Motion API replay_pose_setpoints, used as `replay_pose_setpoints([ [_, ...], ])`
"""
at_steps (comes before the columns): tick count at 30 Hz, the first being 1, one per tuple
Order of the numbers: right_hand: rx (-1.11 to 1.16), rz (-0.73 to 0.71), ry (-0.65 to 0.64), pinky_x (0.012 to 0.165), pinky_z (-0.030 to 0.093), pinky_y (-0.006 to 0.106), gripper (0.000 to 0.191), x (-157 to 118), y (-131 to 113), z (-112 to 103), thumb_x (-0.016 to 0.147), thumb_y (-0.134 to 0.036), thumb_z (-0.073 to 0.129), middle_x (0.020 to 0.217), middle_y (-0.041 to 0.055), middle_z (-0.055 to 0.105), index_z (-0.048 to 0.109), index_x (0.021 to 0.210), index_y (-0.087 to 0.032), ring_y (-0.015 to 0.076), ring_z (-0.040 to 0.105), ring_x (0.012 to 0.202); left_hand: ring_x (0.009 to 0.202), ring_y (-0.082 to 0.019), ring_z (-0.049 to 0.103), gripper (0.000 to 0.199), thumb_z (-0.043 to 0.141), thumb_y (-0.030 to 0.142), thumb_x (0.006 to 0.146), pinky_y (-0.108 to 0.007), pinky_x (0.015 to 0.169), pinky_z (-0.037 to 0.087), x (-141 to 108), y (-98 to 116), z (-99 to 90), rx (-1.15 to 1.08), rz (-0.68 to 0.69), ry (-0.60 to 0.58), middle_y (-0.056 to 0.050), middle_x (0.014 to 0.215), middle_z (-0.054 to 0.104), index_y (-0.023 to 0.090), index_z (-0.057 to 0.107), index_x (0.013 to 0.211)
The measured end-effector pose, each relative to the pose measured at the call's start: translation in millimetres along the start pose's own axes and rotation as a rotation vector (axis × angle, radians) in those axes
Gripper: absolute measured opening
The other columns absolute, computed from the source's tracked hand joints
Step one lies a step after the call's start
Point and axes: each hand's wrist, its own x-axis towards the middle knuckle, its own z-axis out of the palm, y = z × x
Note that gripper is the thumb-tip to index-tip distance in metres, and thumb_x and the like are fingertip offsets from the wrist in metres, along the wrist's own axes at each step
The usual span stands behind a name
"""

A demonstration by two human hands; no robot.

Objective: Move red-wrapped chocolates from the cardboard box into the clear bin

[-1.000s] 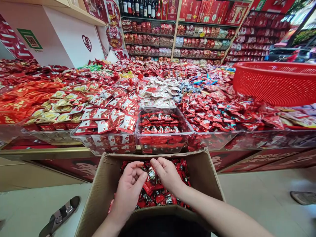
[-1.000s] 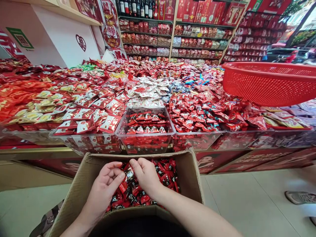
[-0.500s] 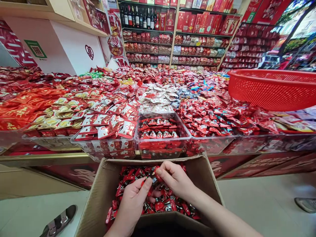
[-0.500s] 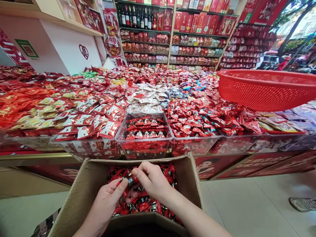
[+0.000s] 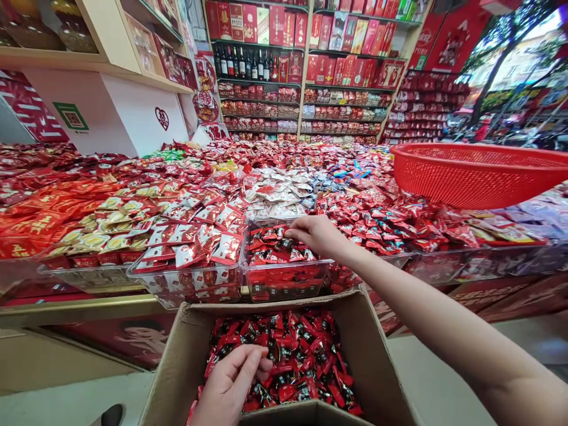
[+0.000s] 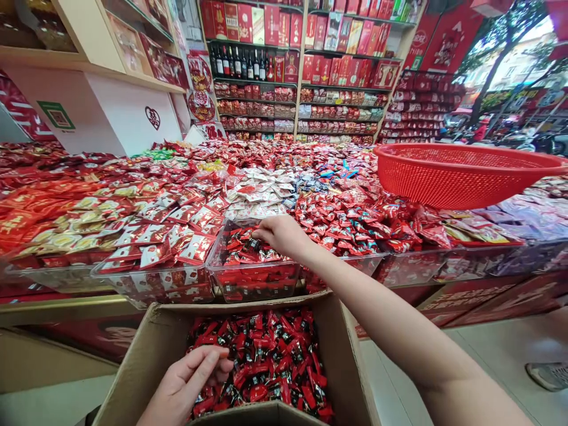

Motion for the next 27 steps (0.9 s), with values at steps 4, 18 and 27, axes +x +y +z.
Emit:
replay_pose_setpoints([
  [4, 0.009, -0.066, -0.233, 0.053, 0.034, 0.020, 0.020, 14.2, 5.5, 16.9, 0.073, -0.030, 0.056, 0.063, 0.0031, 0.062, 0.066, 0.073, -0.013, 0.0101, 0.051, 0.057, 0.080, -0.020, 0.060, 0.028, 0.051, 0.042, 0.074, -0.030, 0.073, 0.048, -5.2, -19.2, -5.5, 0.121, -0.012, 0.004, -0.002, 0.079, 0.067, 0.020, 0.063, 0.086],
  [18, 0.127, -0.071, -0.682, 0.051, 0.032, 0.019, 0.020, 21.7, 10.4, 27.6, 0.072, -0.029, 0.053, 0.055, -0.0021, 0.051, 0.061, 0.070, -0.010, 0.0081, 0.042, 0.054, 0.078, -0.017, 0.059, 0.026, 0.042, 0.040, 0.080, -0.023, 0.071, 0.045, -4.9, -26.2, -3.6, 0.439, 0.014, -0.045, 0.001, 0.080, 0.065, 0.023, 0.058, 0.090],
  [27, 0.015, -0.034, -0.765, 0.051, 0.032, 0.018, 0.016, 30.0, 4.5, 38.0, 0.069, -0.027, 0.054, 0.061, -0.0013, 0.054, 0.062, 0.071, -0.013, 0.0086, 0.044, 0.058, 0.077, -0.017, 0.060, 0.024, 0.043, 0.040, 0.079, -0.022, 0.070, 0.044, -4.8, -21.3, -2.7, 0.486, 0.019, -0.032, 0.002, 0.079, 0.067, 0.025, 0.059, 0.089],
])
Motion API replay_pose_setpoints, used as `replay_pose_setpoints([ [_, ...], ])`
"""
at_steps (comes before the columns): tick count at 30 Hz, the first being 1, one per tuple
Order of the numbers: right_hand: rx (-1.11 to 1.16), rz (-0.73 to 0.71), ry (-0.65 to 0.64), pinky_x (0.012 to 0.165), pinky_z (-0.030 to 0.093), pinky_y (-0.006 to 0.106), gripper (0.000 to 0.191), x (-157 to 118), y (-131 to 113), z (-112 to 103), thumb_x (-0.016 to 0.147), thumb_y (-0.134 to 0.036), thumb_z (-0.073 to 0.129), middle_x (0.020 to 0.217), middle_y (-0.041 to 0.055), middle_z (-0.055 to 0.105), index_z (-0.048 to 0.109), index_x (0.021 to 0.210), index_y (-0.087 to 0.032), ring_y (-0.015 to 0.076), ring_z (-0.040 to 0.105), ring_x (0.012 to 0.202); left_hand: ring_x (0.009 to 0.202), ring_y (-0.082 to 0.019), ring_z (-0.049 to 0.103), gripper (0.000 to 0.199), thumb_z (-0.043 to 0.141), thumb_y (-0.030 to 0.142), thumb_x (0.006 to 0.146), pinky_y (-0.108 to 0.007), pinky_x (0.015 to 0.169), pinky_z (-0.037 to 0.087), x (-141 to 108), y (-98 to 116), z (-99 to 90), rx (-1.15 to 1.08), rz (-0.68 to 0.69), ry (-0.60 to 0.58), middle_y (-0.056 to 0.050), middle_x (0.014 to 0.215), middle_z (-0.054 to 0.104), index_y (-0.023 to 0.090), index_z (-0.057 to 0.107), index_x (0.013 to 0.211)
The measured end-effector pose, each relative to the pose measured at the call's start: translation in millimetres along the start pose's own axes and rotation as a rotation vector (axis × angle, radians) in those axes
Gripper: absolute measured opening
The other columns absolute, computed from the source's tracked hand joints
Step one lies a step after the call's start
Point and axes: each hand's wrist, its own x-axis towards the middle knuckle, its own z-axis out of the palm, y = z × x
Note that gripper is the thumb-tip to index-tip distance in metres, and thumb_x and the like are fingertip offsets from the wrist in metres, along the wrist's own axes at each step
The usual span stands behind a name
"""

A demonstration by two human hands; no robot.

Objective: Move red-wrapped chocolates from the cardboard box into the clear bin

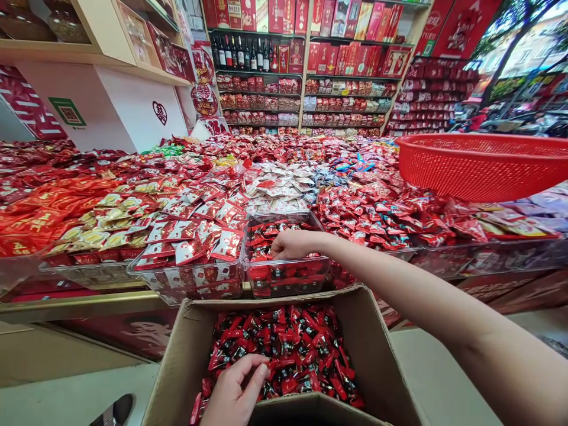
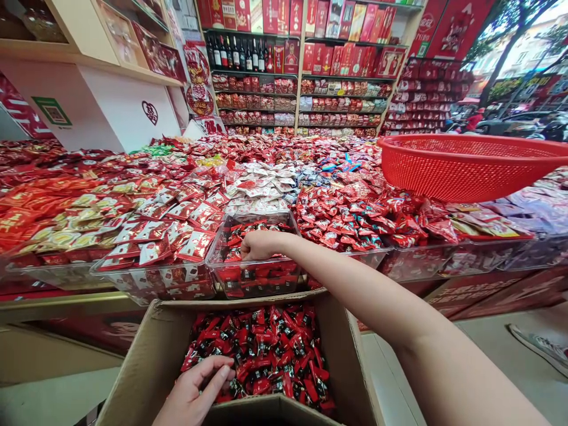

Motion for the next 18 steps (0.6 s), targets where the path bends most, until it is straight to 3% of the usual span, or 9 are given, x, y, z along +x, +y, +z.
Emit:
replay_pose_setpoints([
  [10, -0.044, 0.038, -0.130, 0.049, 0.032, 0.019, 0.028, 6.3, -7.6, -4.5, 0.059, -0.037, 0.064, 0.063, -0.0011, 0.061, 0.067, 0.078, -0.017, 0.0091, 0.046, 0.056, 0.073, -0.016, 0.058, 0.025, 0.044, 0.039, 0.078, -0.022, 0.068, 0.042, 0.9, 4.3, 0.5, 0.043, 0.002, 0.027, 0.002, 0.077, 0.066, 0.023, 0.060, 0.087],
  [18, -0.169, 0.050, -0.226, 0.047, 0.031, 0.022, 0.030, 19.8, -15.7, -7.9, 0.052, -0.038, 0.069, 0.055, -0.0015, 0.056, 0.068, 0.074, -0.017, 0.0095, 0.043, 0.049, 0.079, -0.016, 0.057, 0.024, 0.043, 0.039, 0.080, -0.022, 0.070, 0.041, 3.0, 1.9, 3.0, 0.045, 0.031, 0.006, 0.002, 0.083, 0.066, 0.024, 0.060, 0.087],
])
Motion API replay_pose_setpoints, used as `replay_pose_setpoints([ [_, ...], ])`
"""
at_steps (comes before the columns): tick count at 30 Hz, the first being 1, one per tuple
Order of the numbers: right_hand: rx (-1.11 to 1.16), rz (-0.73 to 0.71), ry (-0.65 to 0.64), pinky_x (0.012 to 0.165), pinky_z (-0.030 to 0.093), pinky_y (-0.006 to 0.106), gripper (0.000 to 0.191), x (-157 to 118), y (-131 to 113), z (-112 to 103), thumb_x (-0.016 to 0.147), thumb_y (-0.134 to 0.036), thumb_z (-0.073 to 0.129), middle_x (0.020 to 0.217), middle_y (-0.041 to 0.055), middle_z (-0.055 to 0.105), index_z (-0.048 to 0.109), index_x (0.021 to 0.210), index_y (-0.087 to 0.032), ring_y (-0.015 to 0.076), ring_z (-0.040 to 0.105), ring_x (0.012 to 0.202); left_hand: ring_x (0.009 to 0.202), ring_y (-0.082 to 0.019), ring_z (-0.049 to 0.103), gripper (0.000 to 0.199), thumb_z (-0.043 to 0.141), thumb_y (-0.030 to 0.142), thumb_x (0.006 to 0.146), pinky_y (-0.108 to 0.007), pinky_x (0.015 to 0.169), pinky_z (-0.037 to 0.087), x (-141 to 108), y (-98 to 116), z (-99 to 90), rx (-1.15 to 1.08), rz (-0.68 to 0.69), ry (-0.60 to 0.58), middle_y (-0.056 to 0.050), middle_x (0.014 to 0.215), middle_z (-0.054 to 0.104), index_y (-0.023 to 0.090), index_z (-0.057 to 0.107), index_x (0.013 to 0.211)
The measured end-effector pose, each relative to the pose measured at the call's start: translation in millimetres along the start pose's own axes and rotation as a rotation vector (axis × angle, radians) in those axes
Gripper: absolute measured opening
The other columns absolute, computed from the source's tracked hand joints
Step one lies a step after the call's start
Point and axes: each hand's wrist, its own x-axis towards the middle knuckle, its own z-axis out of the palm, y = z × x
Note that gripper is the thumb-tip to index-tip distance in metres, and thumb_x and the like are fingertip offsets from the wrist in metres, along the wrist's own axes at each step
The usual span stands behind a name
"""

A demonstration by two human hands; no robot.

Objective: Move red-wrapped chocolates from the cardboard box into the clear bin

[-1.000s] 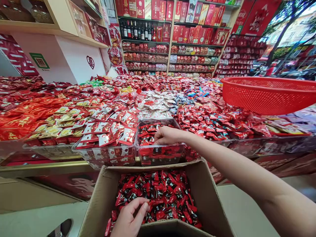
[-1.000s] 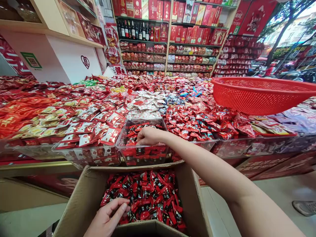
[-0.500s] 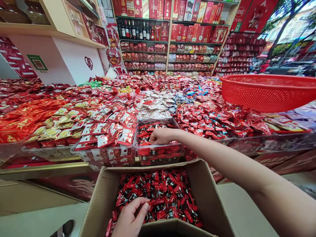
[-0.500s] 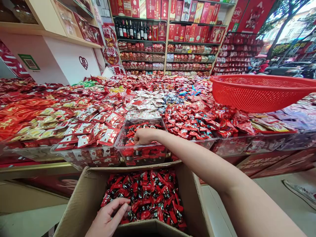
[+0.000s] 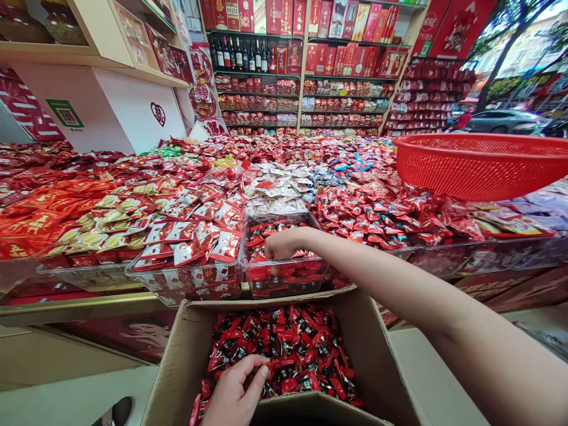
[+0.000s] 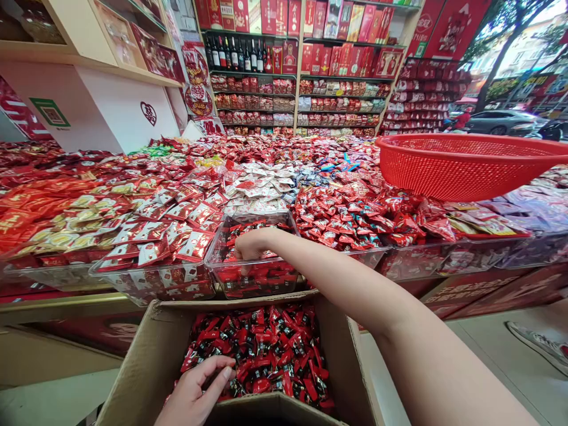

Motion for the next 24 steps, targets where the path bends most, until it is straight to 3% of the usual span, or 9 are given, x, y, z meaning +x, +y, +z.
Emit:
replay_pose_setpoints([
  [10, 0.015, 0.031, -0.069, 0.051, 0.036, 0.023, 0.039, 8.6, -0.8, 0.8, 0.048, -0.040, 0.071, 0.065, 0.0010, 0.062, 0.068, 0.079, -0.017, 0.0116, 0.050, 0.055, 0.077, -0.016, 0.058, 0.024, 0.042, 0.038, 0.080, -0.022, 0.069, 0.042, 1.6, -0.3, -0.1, 0.026, 0.023, -0.005, 0.002, 0.082, 0.067, 0.024, 0.061, 0.087],
  [24, 0.170, 0.060, -0.166, 0.052, 0.039, 0.023, 0.029, 4.7, 1.9, -0.4, 0.051, -0.035, 0.070, 0.056, 0.0004, 0.061, 0.068, 0.073, -0.016, 0.0115, 0.051, 0.052, 0.080, -0.018, 0.059, 0.023, 0.044, 0.038, 0.078, -0.024, 0.073, 0.043, 0.6, 0.8, 1.0, 0.017, 0.040, 0.012, 0.000, 0.084, 0.068, 0.025, 0.062, 0.086],
])
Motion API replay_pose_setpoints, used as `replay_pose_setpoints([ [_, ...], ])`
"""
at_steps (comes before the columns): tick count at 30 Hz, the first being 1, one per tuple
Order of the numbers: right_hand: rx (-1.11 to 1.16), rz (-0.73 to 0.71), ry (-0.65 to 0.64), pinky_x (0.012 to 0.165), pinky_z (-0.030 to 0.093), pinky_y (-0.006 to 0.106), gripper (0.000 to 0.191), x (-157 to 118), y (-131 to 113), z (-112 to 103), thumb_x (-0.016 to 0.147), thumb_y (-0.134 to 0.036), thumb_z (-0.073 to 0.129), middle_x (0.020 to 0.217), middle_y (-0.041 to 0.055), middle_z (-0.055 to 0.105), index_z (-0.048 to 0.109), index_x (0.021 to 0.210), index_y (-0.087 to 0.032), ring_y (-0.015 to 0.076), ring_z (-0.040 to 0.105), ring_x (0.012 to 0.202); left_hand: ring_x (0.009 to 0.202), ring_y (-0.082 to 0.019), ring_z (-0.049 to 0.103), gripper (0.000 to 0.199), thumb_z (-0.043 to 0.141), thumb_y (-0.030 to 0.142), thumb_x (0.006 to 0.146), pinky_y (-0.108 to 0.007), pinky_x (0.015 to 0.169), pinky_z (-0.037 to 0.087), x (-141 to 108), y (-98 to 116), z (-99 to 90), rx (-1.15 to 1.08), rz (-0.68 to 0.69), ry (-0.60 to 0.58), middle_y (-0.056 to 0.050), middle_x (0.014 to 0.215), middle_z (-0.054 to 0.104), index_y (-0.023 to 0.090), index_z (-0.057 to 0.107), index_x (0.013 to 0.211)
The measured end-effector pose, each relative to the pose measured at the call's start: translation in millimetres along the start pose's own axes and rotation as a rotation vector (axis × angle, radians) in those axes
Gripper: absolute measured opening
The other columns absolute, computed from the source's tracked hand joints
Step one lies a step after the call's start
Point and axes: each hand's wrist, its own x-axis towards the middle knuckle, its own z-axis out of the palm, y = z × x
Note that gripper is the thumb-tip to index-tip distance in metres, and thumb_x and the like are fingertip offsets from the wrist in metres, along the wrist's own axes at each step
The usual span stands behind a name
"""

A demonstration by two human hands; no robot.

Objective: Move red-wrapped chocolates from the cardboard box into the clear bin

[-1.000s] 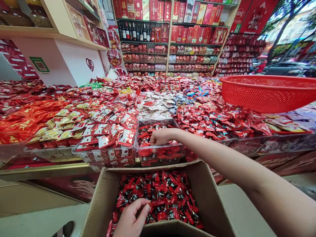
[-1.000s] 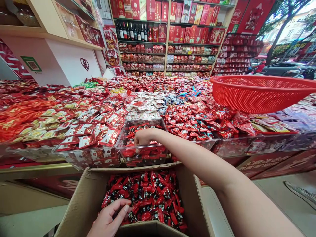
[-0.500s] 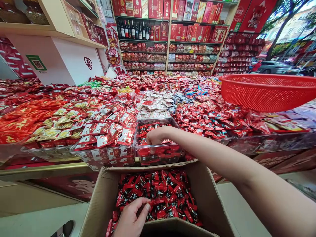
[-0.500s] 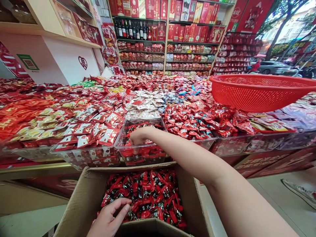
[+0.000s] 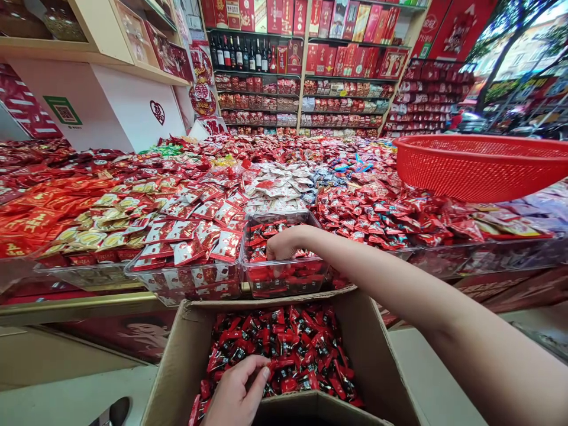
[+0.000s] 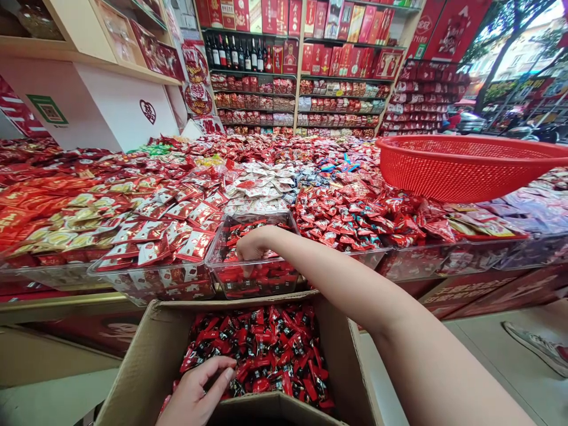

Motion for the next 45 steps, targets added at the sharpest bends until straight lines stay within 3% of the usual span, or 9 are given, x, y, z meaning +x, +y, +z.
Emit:
replay_pose_setpoints([
  [4, 0.071, -0.059, 0.055, 0.058, 0.040, 0.021, 0.026, -13.7, 5.5, -2.3, 0.064, -0.032, 0.062, 0.071, 0.0010, 0.063, 0.065, 0.084, -0.016, 0.0101, 0.053, 0.061, 0.079, -0.017, 0.060, 0.028, 0.041, 0.039, 0.079, -0.024, 0.072, 0.044, 1.5, -5.1, -2.4, -0.037, -0.038, -0.030, -0.001, 0.085, 0.068, 0.022, 0.060, 0.090],
  [10, 0.233, -0.325, 0.595, 0.057, 0.039, 0.020, 0.018, -76.1, -4.7, 18.5, 0.075, -0.029, 0.050, 0.071, 0.0004, 0.058, 0.059, 0.080, -0.014, 0.0080, 0.049, 0.062, 0.092, -0.023, 0.058, 0.026, 0.046, 0.026, 0.075, -0.035, 0.084, 0.040, 17.5, -41.5, -38.9, 0.258, -0.149, -0.070, -0.009, 0.098, 0.064, 0.017, 0.059, 0.096],
  [13, 0.389, -0.445, 0.301, 0.059, 0.041, 0.019, 0.016, -90.5, -12.1, 52.7, 0.076, -0.027, 0.050, 0.071, -0.0006, 0.059, 0.059, 0.081, -0.014, 0.0078, 0.051, 0.062, 0.092, -0.028, 0.057, 0.019, 0.060, 0.013, 0.062, -0.042, 0.085, 0.036, 37.0, -54.5, -45.9, 0.399, -0.161, -0.090, -0.010, 0.092, 0.065, 0.016, 0.064, 0.081],
  [16, 0.396, -0.357, 0.082, 0.056, 0.041, 0.019, 0.022, -71.8, -2.4, 97.8, 0.073, -0.030, 0.054, 0.072, 0.0005, 0.060, 0.059, 0.088, -0.015, 0.0093, 0.053, 0.062, 0.093, -0.021, 0.056, 0.012, 0.060, 0.017, 0.069, -0.042, 0.085, 0.038, 59.1, -53.7, -33.7, 0.467, -0.104, -0.142, -0.006, 0.095, 0.063, 0.016, 0.061, 0.081],
  [21, 0.458, -0.084, 0.184, 0.053, 0.039, 0.019, 0.025, -22.2, 37.1, 163.9, 0.069, -0.033, 0.056, 0.072, 0.0010, 0.062, 0.061, 0.087, -0.017, 0.0104, 0.053, 0.060, 0.090, -0.018, 0.056, 0.017, 0.051, 0.028, 0.079, -0.038, 0.081, 0.041, 80.8, -49.5, -5.7, 0.531, -0.008, -0.221, -0.001, 0.091, 0.061, 0.013, 0.060, 0.080],
  [25, 0.458, 0.025, 0.311, 0.056, 0.040, 0.022, 0.023, -8.1, 44.3, 191.5, 0.071, -0.031, 0.054, 0.073, 0.0043, 0.063, 0.061, 0.086, -0.015, 0.0138, 0.054, 0.064, 0.064, -0.012, 0.056, 0.020, 0.052, 0.030, 0.078, -0.031, 0.064, 0.044, 84.8, -48.6, -7.0, 0.540, 0.004, -0.259, 0.002, 0.067, 0.060, 0.014, 0.057, 0.067],
  [29, 0.512, -0.028, 0.498, 0.065, 0.041, 0.025, 0.036, -1.5, 25.3, 200.8, 0.072, -0.040, 0.052, 0.089, 0.0070, 0.061, 0.054, 0.100, -0.016, 0.0169, 0.054, 0.076, 0.054, -0.012, 0.050, 0.031, 0.041, 0.035, 0.081, -0.024, 0.054, 0.036, 75.1, -25.9, -18.3, 0.445, 0.062, -0.196, 0.004, 0.054, 0.052, 0.017, 0.055, 0.059],
  [38, 1.142, -0.151, 0.616, 0.044, 0.036, 0.020, 0.031, -10.1, -7.1, 189.0, 0.077, -0.048, 0.043, 0.054, -0.0038, 0.046, 0.048, 0.074, -0.018, 0.0092, 0.047, 0.047, 0.062, -0.012, 0.043, 0.030, 0.030, 0.037, 0.084, -0.020, 0.059, 0.035, 35.9, 30.7, -24.7, 0.183, 0.169, -0.034, 0.004, 0.063, 0.046, 0.021, 0.046, 0.065],
  [45, 1.032, -0.131, 1.151, 0.051, 0.032, 0.021, 0.041, -30.8, -30.6, 182.3, 0.083, -0.038, 0.038, 0.055, -0.0023, 0.037, 0.040, 0.049, -0.015, 0.0081, 0.036, 0.053, 0.057, -0.011, 0.039, 0.026, 0.036, 0.031, 0.084, -0.020, 0.056, 0.032, 25.0, 47.8, -19.4, 0.017, 0.287, 0.077, 0.004, 0.059, 0.038, 0.020, 0.042, 0.060],
])
